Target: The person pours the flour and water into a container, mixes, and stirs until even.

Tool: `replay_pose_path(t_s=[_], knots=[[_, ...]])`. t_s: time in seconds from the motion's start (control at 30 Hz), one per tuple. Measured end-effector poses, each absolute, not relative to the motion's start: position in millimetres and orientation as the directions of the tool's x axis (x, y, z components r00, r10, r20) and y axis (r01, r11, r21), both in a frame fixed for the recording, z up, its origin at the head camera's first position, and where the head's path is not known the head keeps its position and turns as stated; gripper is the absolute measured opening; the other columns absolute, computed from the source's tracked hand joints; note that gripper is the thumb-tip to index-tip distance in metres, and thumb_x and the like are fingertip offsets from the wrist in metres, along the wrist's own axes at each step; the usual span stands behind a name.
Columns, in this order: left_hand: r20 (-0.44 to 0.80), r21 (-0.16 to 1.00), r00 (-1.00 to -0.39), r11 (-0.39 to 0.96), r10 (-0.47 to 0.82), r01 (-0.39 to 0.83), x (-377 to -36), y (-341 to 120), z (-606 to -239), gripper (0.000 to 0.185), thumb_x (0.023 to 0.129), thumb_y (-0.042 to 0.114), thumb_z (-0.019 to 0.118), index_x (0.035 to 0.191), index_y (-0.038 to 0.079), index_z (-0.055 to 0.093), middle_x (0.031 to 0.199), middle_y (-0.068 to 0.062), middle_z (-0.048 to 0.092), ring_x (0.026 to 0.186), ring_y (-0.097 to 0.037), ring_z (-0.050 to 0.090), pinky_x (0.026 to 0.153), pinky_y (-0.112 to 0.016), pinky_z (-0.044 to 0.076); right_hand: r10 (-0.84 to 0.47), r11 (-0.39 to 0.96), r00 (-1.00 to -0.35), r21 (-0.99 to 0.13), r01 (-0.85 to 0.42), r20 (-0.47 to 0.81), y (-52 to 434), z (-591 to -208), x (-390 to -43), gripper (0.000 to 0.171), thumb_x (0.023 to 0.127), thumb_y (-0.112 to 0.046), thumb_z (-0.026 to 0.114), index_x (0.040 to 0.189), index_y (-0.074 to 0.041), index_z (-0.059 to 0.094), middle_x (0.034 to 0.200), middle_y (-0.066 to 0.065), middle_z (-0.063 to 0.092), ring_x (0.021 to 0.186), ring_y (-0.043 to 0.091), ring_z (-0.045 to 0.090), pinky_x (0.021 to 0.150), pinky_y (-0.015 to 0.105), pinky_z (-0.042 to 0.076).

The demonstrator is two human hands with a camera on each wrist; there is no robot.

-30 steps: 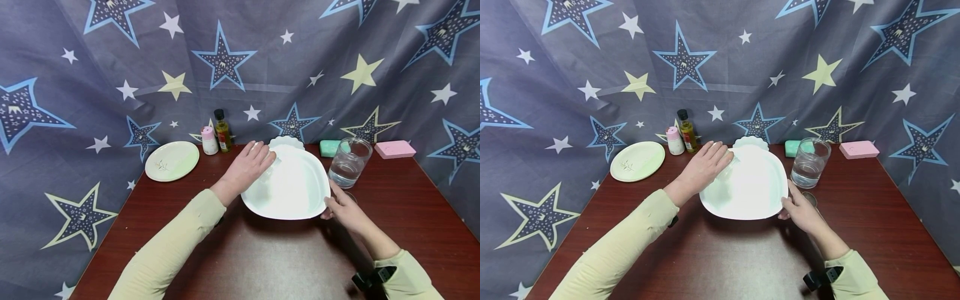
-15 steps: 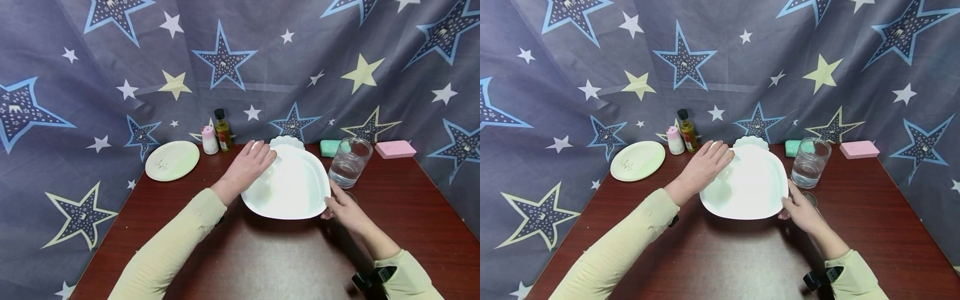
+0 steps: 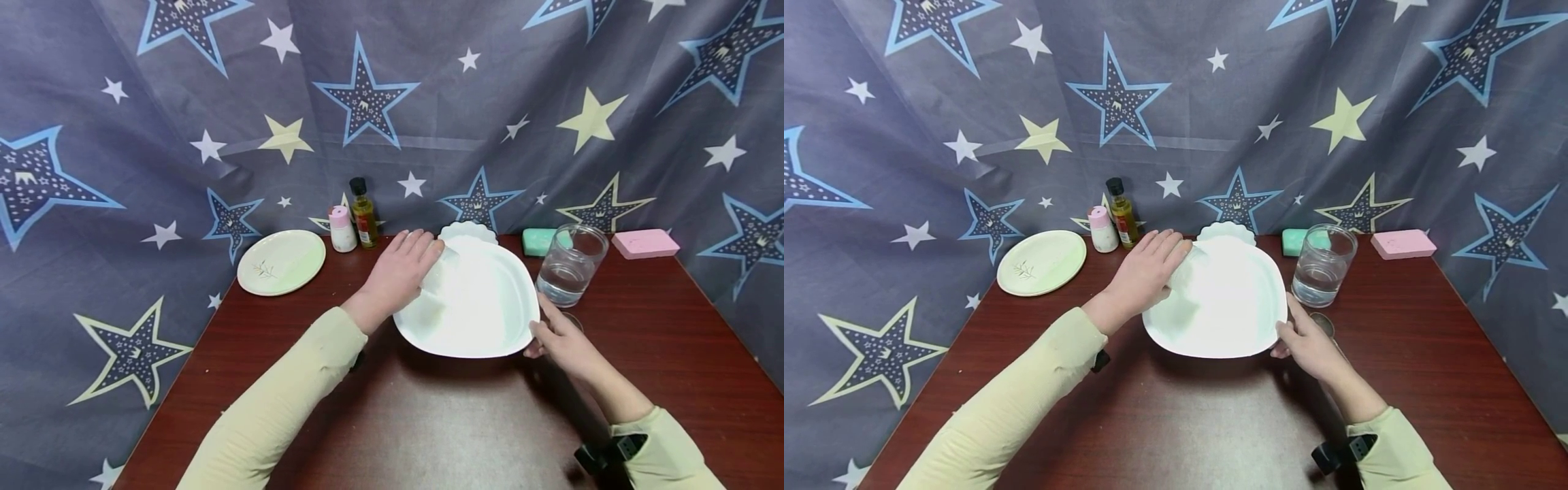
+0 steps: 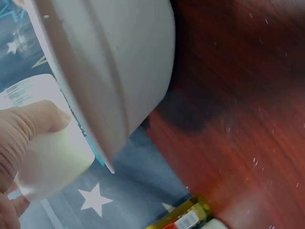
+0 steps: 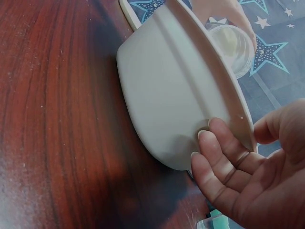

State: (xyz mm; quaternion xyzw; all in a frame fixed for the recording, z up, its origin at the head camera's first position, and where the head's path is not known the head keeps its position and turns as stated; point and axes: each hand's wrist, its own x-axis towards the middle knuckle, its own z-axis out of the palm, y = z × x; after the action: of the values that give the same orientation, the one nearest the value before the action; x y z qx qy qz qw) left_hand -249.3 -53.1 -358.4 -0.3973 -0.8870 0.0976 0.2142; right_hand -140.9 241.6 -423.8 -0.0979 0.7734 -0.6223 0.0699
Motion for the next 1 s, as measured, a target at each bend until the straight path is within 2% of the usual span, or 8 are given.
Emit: replay_pose_path(t_s=[0.13, 0.33, 0.43, 0.57, 0.67, 0.83, 0.9, 1.0], knots=[[0.305, -0.173, -0.676, 0.737, 0.671, 0.653, -251.6, -59.6, -356.8, 0.090, 0.072, 0.032, 0.086, 0.143, 0.005, 0.038, 0.139, -0.014, 0.045, 0.131, -0.029, 0.040, 0.112, -0.040, 0.027, -0.236, 0.212, -0.972, -0.975, -0.061, 0.009, 241.1, -423.8, -140.8, 0.063, 0.101, 0.001, 0.037, 0.155, 0.002, 0.004, 0.081, 0.017, 0.059, 0.063, 0.028, 0.064, 0.062, 0.037, 0.055], [0.303, 0.267, -0.821, 0.784, 0.484, 0.560, -254.7, -72.8, -354.1, 0.088, 0.068, 0.031, 0.086, 0.141, 0.012, 0.042, 0.135, -0.006, 0.049, 0.119, -0.021, 0.048, 0.099, -0.039, 0.043, -0.237, 0.216, -0.972, -0.975, -0.062, 0.009, 241.0, -424.2, -140.8, 0.063, 0.101, 0.001, 0.037, 0.154, 0.004, 0.003, 0.080, 0.016, 0.060, 0.063, 0.028, 0.064, 0.062, 0.037, 0.055], [0.287, 0.463, -0.869, 0.736, 0.402, 0.493, -254.9, -79.8, -353.0, 0.087, 0.067, 0.031, 0.087, 0.141, 0.014, 0.044, 0.131, -0.005, 0.052, 0.113, -0.020, 0.051, 0.093, -0.041, 0.045, -0.238, 0.214, -0.971, -0.975, -0.060, 0.008, 241.0, -423.9, -140.7, 0.063, 0.101, 0.001, 0.036, 0.154, 0.004, 0.002, 0.080, 0.016, 0.060, 0.063, 0.028, 0.064, 0.062, 0.037, 0.055], [0.252, 0.670, -0.915, 0.626, 0.315, 0.400, -255.0, -89.7, -352.1, 0.086, 0.068, 0.031, 0.088, 0.141, 0.014, 0.045, 0.129, -0.003, 0.056, 0.113, -0.019, 0.053, 0.096, -0.040, 0.043, -0.241, 0.204, -0.970, -0.977, -0.060, 0.009, 240.8, -423.9, -140.6, 0.062, 0.101, 0.002, 0.036, 0.154, 0.004, 0.003, 0.081, 0.016, 0.060, 0.063, 0.027, 0.064, 0.062, 0.038, 0.055], [0.178, 0.827, -0.951, 0.484, 0.255, 0.285, -254.9, -98.2, -351.9, 0.083, 0.070, 0.028, 0.087, 0.141, 0.015, 0.046, 0.128, -0.003, 0.057, 0.114, -0.019, 0.053, 0.098, -0.039, 0.042, -0.245, 0.198, -0.969, -0.978, -0.067, 0.016, 240.5, -424.0, -140.4, 0.062, 0.101, 0.002, 0.036, 0.153, 0.005, 0.003, 0.082, 0.015, 0.060, 0.062, 0.026, 0.064, 0.062, 0.037, 0.055], [0.064, 0.972, -0.972, 0.204, 0.228, 0.112, -255.7, -116.1, -353.2, 0.071, 0.078, 0.016, 0.081, 0.140, 0.013, 0.046, 0.126, -0.009, 0.059, 0.113, -0.022, 0.055, 0.098, -0.040, 0.043, -0.248, 0.199, -0.969, -0.977, -0.076, 0.024, 240.7, -423.6, -139.8, 0.062, 0.101, 0.001, 0.036, 0.153, 0.006, 0.002, 0.079, 0.013, 0.060, 0.062, 0.024, 0.064, 0.062, 0.036, 0.055], [0.040, 0.988, -0.975, 0.139, 0.218, 0.072, -256.7, -124.9, -355.4, 0.065, 0.081, 0.013, 0.078, 0.138, 0.010, 0.047, 0.126, -0.011, 0.059, 0.112, -0.023, 0.056, 0.097, -0.039, 0.044, -0.249, 0.203, -0.968, -0.976, -0.075, 0.023, 241.1, -423.9, -139.7, 0.062, 0.101, 0.001, 0.036, 0.153, 0.005, 0.002, 0.079, 0.014, 0.060, 0.062, 0.025, 0.064, 0.062, 0.036, 0.055], [0.026, 0.992, -0.984, 0.117, 0.177, 0.047, -258.1, -138.9, -360.6, 0.062, 0.083, 0.011, 0.076, 0.137, 0.006, 0.046, 0.127, -0.013, 0.058, 0.112, -0.023, 0.055, 0.096, -0.037, 0.044, -0.246, 0.207, -0.969, -0.976, -0.069, 0.016, 241.6, -425.1, -139.8, 0.062, 0.101, 0.001, 0.036, 0.154, 0.004, 0.002, 0.079, 0.015, 0.060, 0.063, 0.026, 0.064, 0.062, 0.035, 0.055]])
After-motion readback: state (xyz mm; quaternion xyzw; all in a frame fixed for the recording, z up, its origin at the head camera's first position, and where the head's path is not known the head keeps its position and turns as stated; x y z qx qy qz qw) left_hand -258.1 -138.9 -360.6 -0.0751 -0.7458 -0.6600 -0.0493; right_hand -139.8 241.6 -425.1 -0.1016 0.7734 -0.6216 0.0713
